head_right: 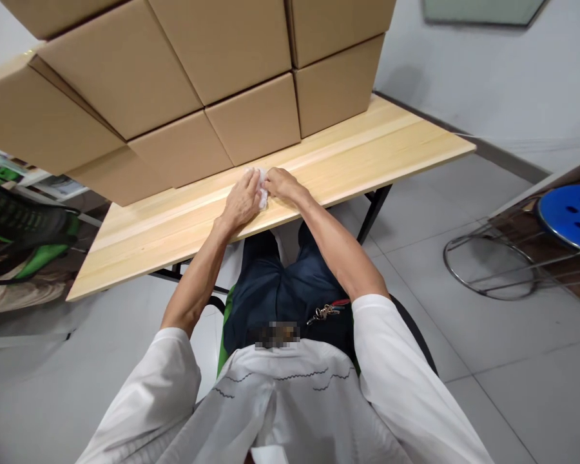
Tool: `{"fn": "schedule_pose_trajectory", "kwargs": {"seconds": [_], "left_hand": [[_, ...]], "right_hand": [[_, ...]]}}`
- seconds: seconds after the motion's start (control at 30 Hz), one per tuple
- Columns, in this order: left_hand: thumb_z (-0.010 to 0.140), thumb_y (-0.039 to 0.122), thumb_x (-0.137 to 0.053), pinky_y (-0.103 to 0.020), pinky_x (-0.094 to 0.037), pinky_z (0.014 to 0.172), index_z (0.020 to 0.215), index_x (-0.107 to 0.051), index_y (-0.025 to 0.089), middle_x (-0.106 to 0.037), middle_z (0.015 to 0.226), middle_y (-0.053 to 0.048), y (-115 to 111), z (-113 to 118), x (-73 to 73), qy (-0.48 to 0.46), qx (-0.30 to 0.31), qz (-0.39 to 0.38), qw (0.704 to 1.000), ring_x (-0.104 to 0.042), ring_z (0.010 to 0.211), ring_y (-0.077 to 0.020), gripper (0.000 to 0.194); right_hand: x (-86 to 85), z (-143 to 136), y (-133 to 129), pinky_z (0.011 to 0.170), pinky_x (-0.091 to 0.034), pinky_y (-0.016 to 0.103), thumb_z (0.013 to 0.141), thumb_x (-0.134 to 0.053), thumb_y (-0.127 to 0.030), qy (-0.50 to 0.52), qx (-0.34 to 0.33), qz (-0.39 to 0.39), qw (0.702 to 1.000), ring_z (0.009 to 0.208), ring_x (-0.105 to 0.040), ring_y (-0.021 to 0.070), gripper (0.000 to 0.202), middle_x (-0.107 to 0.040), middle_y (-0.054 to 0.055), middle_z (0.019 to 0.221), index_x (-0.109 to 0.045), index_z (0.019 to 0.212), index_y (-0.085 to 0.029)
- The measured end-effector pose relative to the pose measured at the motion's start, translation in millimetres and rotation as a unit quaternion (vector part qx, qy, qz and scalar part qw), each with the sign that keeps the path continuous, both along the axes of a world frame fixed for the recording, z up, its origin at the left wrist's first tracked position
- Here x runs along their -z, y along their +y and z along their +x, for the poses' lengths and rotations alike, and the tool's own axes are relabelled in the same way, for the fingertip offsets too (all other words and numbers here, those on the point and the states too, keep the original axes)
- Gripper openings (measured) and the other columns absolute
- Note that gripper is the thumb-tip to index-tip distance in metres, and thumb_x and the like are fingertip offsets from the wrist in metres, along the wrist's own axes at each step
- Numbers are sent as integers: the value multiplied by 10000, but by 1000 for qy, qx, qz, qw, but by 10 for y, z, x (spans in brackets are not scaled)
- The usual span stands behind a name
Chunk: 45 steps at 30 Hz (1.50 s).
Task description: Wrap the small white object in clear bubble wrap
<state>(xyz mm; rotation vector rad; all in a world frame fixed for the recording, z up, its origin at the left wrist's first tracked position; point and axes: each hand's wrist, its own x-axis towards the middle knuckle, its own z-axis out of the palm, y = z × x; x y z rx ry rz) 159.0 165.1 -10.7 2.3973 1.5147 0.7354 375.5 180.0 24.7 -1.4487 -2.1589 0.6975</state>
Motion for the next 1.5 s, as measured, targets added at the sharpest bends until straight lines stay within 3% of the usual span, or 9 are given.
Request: {"fn": "schedule_pose_trajectory", "kwargs": {"seconds": [0.1, 0.4, 0.53, 0.67, 0.8, 0.97, 1.17, 1.37, 1.5], "left_hand": [[1159, 498, -666, -622, -423, 1620, 1876, -655, 170, -508, 2091, -260, 36, -31, -1, 6, -3, -10, 1000, -494, 1978, -434, 788], [1105, 413, -704, -609, -394, 1645, 1870, -653, 155, -496, 2099, -253, 107, -64, 65, -38, -12, -38, 998, -492, 1982, -416, 809], [1136, 396, -648, -611, -344, 1668, 1915, -590, 114, -456, 2117, -262, 100, -71, 91, -6, -18, -41, 999, -423, 2019, -409, 831], [1182, 450, -638, -600, -315, 1683, 1946, -557, 154, -435, 2139, -220, 145, -116, 141, 14, -11, -38, 999, -403, 2028, -405, 824], [1171, 511, -686, -585, -337, 1674, 1911, -577, 149, -512, 2090, -251, 165, -165, 169, -5, 9, -23, 1000, -471, 1988, -416, 831], [1186, 502, -637, -676, -539, 1525, 1832, -612, 188, -726, 1898, -262, 79, -157, 146, -21, -4, -22, 1000, -719, 1744, -464, 718], [1206, 422, -590, -630, -558, 1497, 1815, -591, 130, -734, 1863, -308, -19, -113, 94, -15, -18, -45, 999, -747, 1711, -456, 675], [1281, 409, -459, -603, -593, 1464, 1589, -710, 146, -802, 1705, -297, -93, -45, 70, -15, -33, -38, 999, -778, 1594, -419, 477], [1267, 350, -496, -613, -522, 1552, 1594, -740, 190, -793, 1745, -252, -99, -43, 113, -13, -39, -29, 999, -716, 1715, -400, 439]], "right_hand": [[-20, -26, -11, 988, -634, 338, 1202, -691, -219, -21, 8, -2, 1000, 1061, -882, 297, 321, -961, 154, 1040, -948, 1024, -144], [28, -108, 6, 1053, -638, 401, 1210, -733, -308, -78, 31, 33, 996, 1311, -892, 384, 284, -981, 208, 1269, -976, 1264, -171], [109, -16, -12, 1036, -634, 370, 1183, -680, -286, -15, 22, 31, 999, 1233, -900, 342, 318, -982, 164, 1274, -973, 1197, -164], [225, 44, 88, 1210, -667, 473, 1202, -557, -288, 77, 90, 94, 988, 1355, -880, 387, 470, -955, 206, 1442, -946, 1406, -118], [376, -65, 258, 1513, -527, 610, 1234, -490, -375, 91, -34, 163, 982, 1696, -729, 415, 622, -823, 210, 1788, -838, 1700, -154], [563, -201, 359, 1638, -363, 715, 1299, -330, -552, 57, -132, 167, 975, 1916, -515, 419, 806, -604, 216, 2022, -667, 1912, -151], [588, -154, 386, 1655, -329, 621, 1304, -381, -442, 8, -138, 164, 977, 1955, -463, 375, 776, -547, 255, 2053, -580, 1950, -62], [427, -302, 284, 1535, -462, 654, 1285, -394, -321, -79, -104, 194, 972, 1772, -612, 444, 642, -714, 266, 1876, -748, 1769, -92], [362, -389, 202, 1398, -545, 687, 1278, -377, -321, -131, -95, 188, 969, 1608, -657, 481, 589, -777, 264, 1723, -841, 1599, -153]]}}
